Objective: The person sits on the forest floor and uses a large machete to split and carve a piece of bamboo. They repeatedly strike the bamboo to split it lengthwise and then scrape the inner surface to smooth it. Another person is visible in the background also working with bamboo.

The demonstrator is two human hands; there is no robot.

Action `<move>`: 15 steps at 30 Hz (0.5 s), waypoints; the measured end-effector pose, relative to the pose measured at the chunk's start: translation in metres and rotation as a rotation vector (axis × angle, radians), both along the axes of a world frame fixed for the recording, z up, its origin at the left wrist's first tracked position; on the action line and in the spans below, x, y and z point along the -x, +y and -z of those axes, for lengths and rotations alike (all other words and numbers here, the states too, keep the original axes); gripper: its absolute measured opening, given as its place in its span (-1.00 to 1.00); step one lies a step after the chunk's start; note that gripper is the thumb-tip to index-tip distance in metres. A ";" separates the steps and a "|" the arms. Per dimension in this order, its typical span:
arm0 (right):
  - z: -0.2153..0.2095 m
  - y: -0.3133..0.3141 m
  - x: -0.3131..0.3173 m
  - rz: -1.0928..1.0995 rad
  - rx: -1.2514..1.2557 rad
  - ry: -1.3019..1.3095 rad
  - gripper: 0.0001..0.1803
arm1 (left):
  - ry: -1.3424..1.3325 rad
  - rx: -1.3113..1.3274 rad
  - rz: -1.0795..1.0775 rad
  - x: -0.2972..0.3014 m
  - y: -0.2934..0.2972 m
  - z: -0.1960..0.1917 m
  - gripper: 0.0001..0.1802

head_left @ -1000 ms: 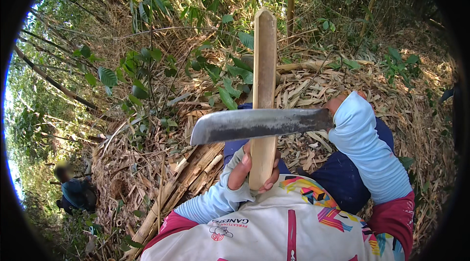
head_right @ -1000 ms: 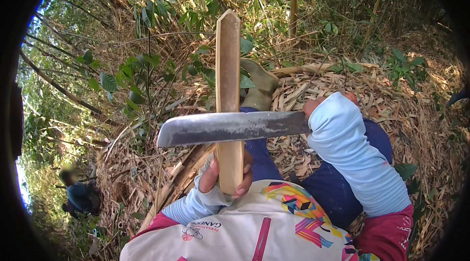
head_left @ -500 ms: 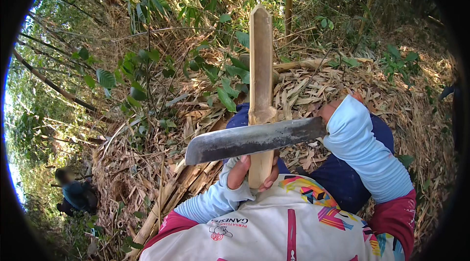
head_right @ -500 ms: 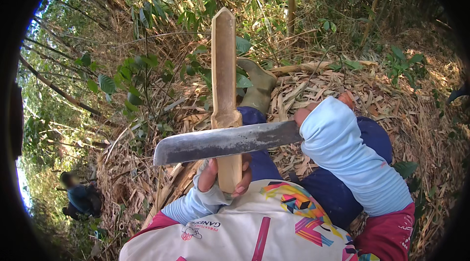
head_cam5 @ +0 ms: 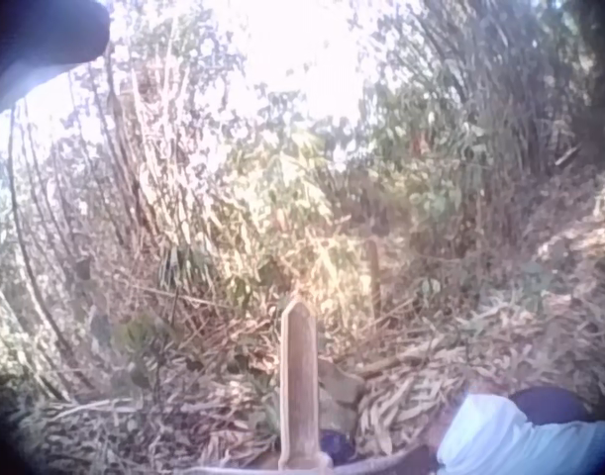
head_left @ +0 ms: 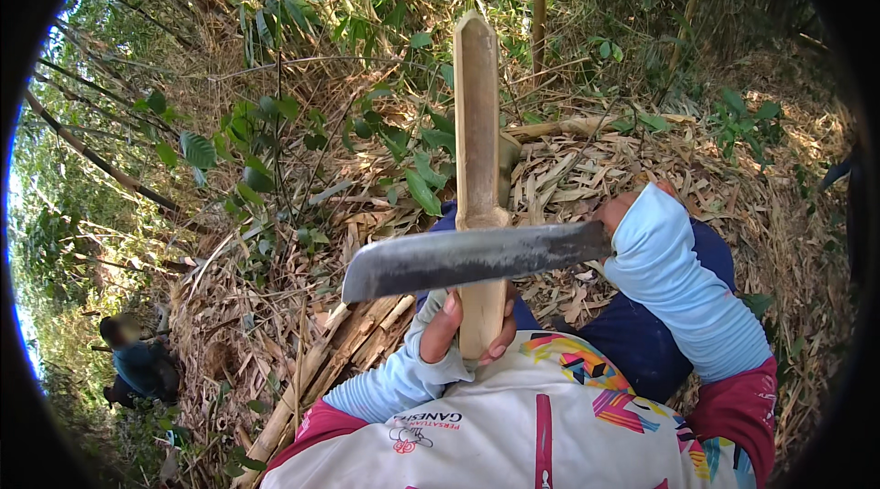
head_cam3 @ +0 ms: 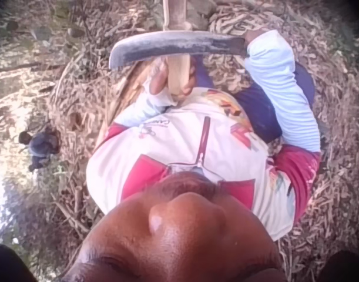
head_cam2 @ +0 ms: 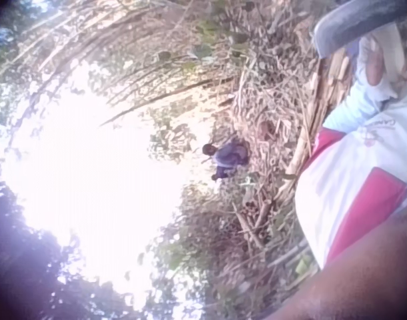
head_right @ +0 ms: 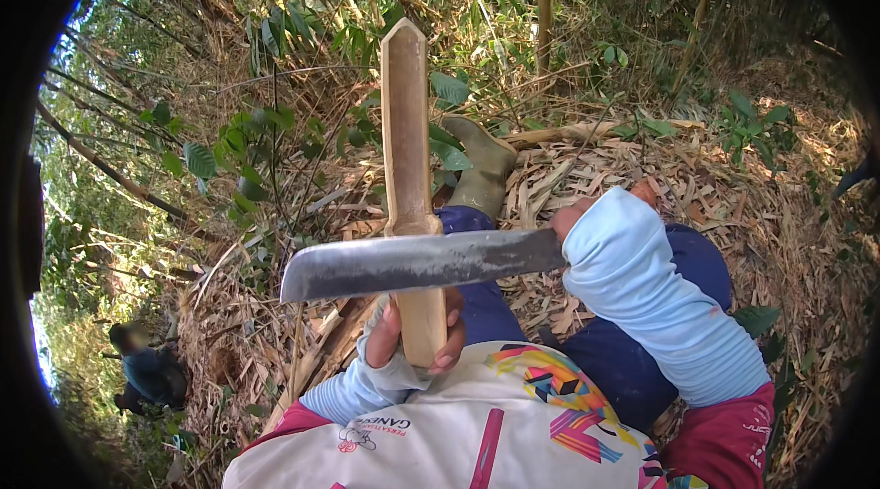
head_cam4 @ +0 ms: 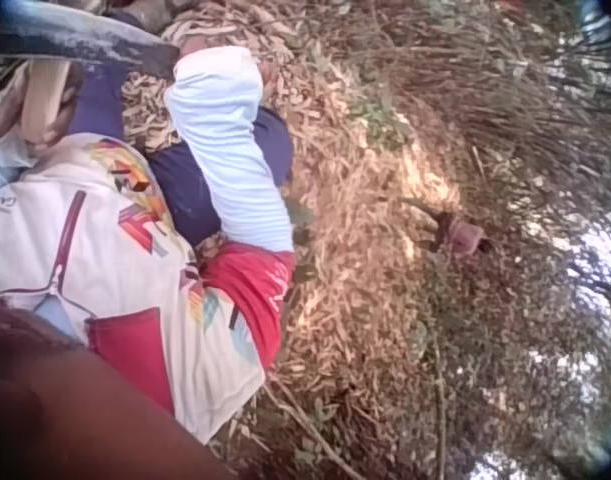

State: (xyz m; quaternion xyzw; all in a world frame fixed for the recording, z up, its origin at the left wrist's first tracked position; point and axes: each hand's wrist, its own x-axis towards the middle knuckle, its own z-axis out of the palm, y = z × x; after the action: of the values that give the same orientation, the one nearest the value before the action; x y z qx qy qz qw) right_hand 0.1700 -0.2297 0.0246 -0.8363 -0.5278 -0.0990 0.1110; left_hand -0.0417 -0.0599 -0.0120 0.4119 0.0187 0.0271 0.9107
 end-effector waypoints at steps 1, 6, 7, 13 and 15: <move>0.003 0.000 0.000 -0.029 -0.022 -0.026 -0.80 | 0.002 0.015 0.022 0.002 0.000 0.004 -0.24; 0.005 0.001 0.004 -0.061 -0.092 0.019 -0.79 | -0.016 0.082 -0.035 0.003 0.001 0.006 -0.25; 0.014 0.003 0.002 -0.117 -0.083 -0.103 -0.79 | -0.008 0.054 -0.015 0.002 0.002 0.004 -0.26; 0.022 0.000 -0.005 -0.037 0.020 -0.007 -0.84 | -0.001 0.032 -0.039 0.004 0.001 0.005 -0.26; 0.059 -0.006 -0.014 0.044 -0.093 0.307 -0.82 | -0.022 0.039 0.028 0.001 0.004 0.006 -0.25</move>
State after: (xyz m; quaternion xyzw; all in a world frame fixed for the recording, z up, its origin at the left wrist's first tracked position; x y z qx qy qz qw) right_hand 0.1838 -0.2355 -0.0343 -0.8469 -0.4810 0.0031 0.2268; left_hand -0.0422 -0.0558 -0.0176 0.3938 0.0033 0.0187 0.9190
